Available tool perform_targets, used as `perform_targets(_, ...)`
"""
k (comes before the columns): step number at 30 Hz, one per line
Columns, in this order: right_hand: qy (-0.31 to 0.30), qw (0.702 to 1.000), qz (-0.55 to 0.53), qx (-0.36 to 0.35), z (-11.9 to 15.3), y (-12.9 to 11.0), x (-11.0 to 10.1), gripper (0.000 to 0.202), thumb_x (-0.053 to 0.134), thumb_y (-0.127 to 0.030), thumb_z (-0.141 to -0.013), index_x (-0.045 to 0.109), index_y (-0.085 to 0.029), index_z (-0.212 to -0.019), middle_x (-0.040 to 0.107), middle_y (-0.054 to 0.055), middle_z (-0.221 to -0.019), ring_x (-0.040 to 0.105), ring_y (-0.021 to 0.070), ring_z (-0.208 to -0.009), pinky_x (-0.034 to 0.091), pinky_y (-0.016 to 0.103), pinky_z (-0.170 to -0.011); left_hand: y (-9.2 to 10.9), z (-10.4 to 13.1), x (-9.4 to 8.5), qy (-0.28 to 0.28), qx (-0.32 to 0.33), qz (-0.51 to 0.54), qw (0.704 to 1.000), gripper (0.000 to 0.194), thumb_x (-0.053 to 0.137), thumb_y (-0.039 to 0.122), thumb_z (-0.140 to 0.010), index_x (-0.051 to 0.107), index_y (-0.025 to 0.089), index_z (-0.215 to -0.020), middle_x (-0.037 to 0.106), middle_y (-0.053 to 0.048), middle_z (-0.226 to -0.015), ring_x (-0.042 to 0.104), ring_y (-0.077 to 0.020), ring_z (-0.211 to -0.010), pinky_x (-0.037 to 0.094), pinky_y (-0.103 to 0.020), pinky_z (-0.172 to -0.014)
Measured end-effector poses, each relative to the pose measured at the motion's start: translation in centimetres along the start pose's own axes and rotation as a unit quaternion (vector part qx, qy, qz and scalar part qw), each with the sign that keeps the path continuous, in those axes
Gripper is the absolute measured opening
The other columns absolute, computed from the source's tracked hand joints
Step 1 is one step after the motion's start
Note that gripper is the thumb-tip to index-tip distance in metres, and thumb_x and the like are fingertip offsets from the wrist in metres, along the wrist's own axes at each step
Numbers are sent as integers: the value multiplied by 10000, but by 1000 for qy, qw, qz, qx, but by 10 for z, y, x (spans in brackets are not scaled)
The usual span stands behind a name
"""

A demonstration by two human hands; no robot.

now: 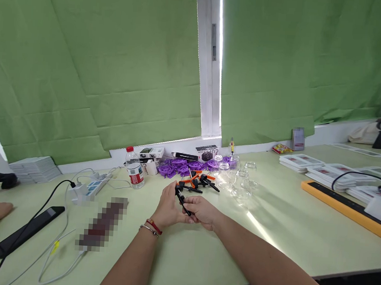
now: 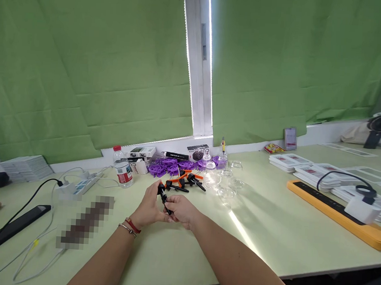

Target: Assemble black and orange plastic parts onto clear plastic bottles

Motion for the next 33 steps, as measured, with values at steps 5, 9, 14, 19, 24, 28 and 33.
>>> perform_targets(5, 6, 999, -17, -37, -1, -2, 1, 170, 628, -278, -652, 519, -148, -641, 512, -23, -592, 397, 68, -489, 253, 221, -478, 7, 1, -3, 25, -8, -23, 999, 1101, 761, 456, -442, 242, 110, -1349, 386, -206, -1312, 365, -353, -1234, 328, -506, -1001)
perform_targets(9, 20, 999, -21, -37, -3, 0, -1, 201, 651, -312, -638, 541, -144, -655, 537, -10, -598, 401, 74, -502, 217, 230, -479, 15, 3, -6, 53, -1, -48, 997, 1071, 755, 473, -447, 272, 119, -1334, 416, -190, -1285, 391, -347, -1207, 335, -512, -995)
perform_targets(14, -3, 998, -23, -51, -9, 4, -4, 250, 669, -358, -639, 576, -131, -688, 564, 7, -622, 408, 74, -497, 208, 238, -481, 22, 5, -8, 75, 3, -71, 995, 1063, 752, 488, -439, 285, 141, -1328, 440, -170, -1262, 410, -349, -1188, 356, -514, -976)
perform_targets(19, -3, 999, -33, -40, -11, 8, -6, 297, 707, -382, -608, 589, -130, -711, 583, 13, -630, 461, 90, -536, 245, 230, -499, 26, 6, -10, 77, 6, -78, 994, 1014, 754, 462, -441, 327, 143, -1304, 474, -154, -1228, 443, -337, -1151, 370, -490, -966)
perform_targets(24, -19, 999, -20, -23, -11, 8, -4, 325, 718, -405, -595, 590, -125, -699, 600, 21, -651, 488, 89, -538, 274, 217, -487, 25, 5, -9, 44, -26, -50, 997, 1006, 764, 472, -438, 361, 148, -1301, 520, -147, -1164, 475, -345, -1102, 387, -468, -927)
perform_targets(28, 1, 998, 40, -38, -19, 4, -21, 290, 652, -412, -683, 613, -129, -731, 601, 18, -642, 412, 62, -457, 279, 216, -452, 14, 6, -13, 19, -125, 57, 990, 981, 775, 500, -425, 401, 173, -1271, 559, -122, -1078, 514, -340, -1043, 405, -447, -872)
perform_targets(33, 229, 944, 219, -92, -31, -2, -77, 183, 558, -247, -760, 655, -148, -880, 641, 49, -771, 496, 111, -581, 380, 231, -537, 6, 12, -18, -41, -236, 397, 886, 623, 594, 500, -667, 436, 175, -1174, 604, -80, -942, 597, -222, -854, 445, -291, -635)
Point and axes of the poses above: each hand's wrist, its own z-axis away from the middle knuckle, its own x-axis out of the palm, y = z × x, the point moved 6 cm from there along -z, towards the middle knuckle
